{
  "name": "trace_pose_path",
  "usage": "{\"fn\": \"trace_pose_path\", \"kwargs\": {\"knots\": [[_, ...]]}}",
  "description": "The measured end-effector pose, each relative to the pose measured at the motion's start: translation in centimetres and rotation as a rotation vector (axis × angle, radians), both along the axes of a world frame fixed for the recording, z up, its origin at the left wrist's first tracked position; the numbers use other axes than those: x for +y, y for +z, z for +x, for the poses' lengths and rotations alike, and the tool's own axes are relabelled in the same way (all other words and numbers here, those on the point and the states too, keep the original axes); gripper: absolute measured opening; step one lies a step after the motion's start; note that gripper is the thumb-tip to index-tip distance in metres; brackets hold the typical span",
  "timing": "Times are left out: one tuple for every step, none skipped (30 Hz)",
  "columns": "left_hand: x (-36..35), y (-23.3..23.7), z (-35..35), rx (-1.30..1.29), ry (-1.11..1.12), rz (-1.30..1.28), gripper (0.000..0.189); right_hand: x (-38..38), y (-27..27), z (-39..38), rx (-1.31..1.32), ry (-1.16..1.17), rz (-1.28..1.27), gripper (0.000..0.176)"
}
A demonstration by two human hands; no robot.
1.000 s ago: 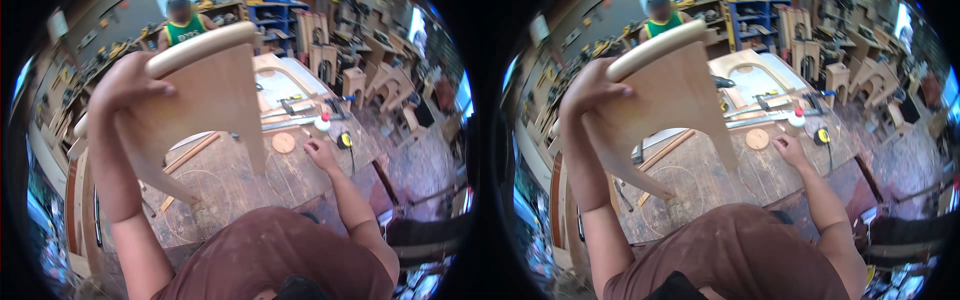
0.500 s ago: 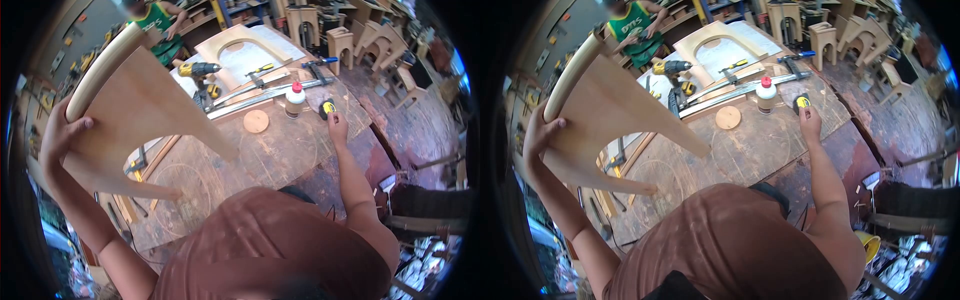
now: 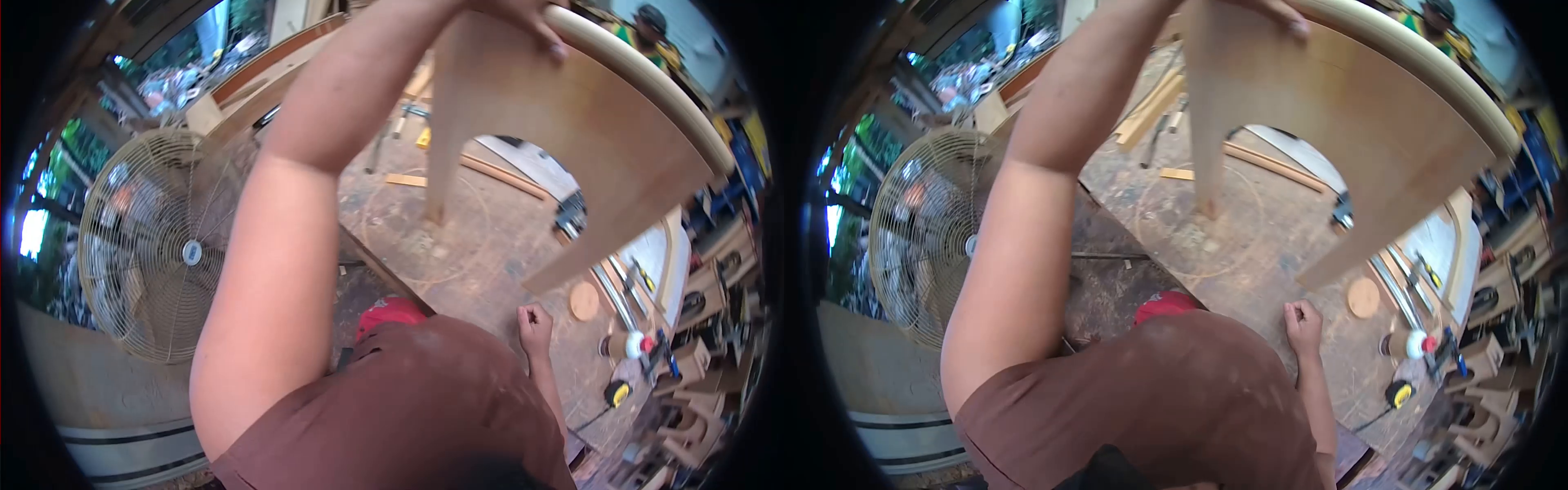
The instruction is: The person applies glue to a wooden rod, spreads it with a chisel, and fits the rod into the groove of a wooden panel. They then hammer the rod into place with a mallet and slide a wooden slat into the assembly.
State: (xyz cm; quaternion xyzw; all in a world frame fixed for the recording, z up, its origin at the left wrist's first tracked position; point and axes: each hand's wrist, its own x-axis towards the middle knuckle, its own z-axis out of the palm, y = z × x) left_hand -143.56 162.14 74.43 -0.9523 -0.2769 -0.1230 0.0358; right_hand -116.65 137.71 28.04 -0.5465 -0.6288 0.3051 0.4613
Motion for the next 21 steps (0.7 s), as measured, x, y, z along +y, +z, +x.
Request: {"fn": "trace_pose_path", "kwargs": {"knots": [[0.1,-0.1,-0.9,-0.017,-0.016,0.053,0.059,0.8,0.4,-1.6,-0.025,0.044,-0.054,0.021],[0.2,-0.4,-1.8,-0.035,-0.034,0.11,0.056,1.9,0.9,-3.4,-0.056,0.085,-0.104,0.02],[0.2,-0.4,-2.1,-0.001,0.0,0.147,0.055,3.1,1.4,-5.5,-0.069,0.106,-0.101,0.02],[0.0,-0.7,-2.5,0.032,0.031,0.186,0.054,4.3,1.9,-8.0,-0.077,0.166,-0.108,0.019],[-0.1,-1.6,-3.1,-0.041,0.058,0.16,0.06,5.7,2.1,-10.7,-0.081,0.221,-0.117,0.019],[-0.4,-2.6,-4.0,-0.113,0.077,0.132,0.066,7.3,2.1,-13.6,-0.089,0.227,-0.115,0.019],[-1.1,-3.2,-5.5,-0.108,0.004,0.157,0.056,8.9,2.1,-16.7,-0.113,0.308,-0.148,0.018],[-1.2,-3.1,-7.2,-0.1,-0.071,0.184,0.046,10.9,2.2,-19.9,-0.133,0.387,-0.179,0.018],[-1.2,-3.5,-7.9,-0.097,-0.114,0.211,0.046,13.1,1.2,-23.0,-0.21,0.455,-0.184,0.017],[-0.7,-3.9,-8.5,-0.102,-0.131,0.232,0.045,15.0,0.7,-26.5,-0.246,0.519,-0.258,0.02],[-0.2,-4.2,-8.9,-0.111,-0.142,0.255,0.045,17.3,0.6,-30.3,-0.288,0.588,-0.328,0.026],[0.5,-4.4,-9.1,-0.119,-0.144,0.278,0.045,19.4,0.3,-33.8,-0.307,0.655,-0.293,0.029],[1.1,-4.6,-9.1,-0.126,-0.138,0.3,0.045,21.5,-0.1,-37.3,-0.324,0.713,-0.241,0.032],[2.2,-4.5,-9.4,-0.138,-0.12,0.304,0.045,23.4,-0.4,-40.6,-0.334,0.756,-0.194,0.035],[2.0,-5.0,-9.0,-0.137,-0.116,0.337,0.045,25.2,-0.6,-43.6,-0.344,0.78,-0.14,0.038],[2.5,-5.5,-9.2,-0.135,-0.103,0.356,0.045,26.9,-0.7,-46.4,-0.356,0.793,-0.08,0.041],[2.8,-5.6,-9.0,-0.136,-0.092,0.376,0.045,28.4,-0.8,-49.0,-0.37,0.792,-0.02,0.044],[3.5,-5.8,-9.1,-0.134,-0.08,0.386,0.044,30.2,-0.7,-51.5,-0.396,0.769,0.042,0.048],[3.4,-5.8,-8.9,-0.132,-0.072,0.396,0.044,31.8,-0.5,-53.8,-0.428,0.74,0.103,0.051],[2.7,-6.0,-8.2,-0.14,-0.067,0.424,0.044,33.4,-0.2,-55.9,-0.45,0.705,0.145,0.054],[3.1,-6.0,-7.9,-0.142,-0.057,0.437,0.044,35.0,0.0,-57.9,-0.483,0.668,0.159,0.059]]}}
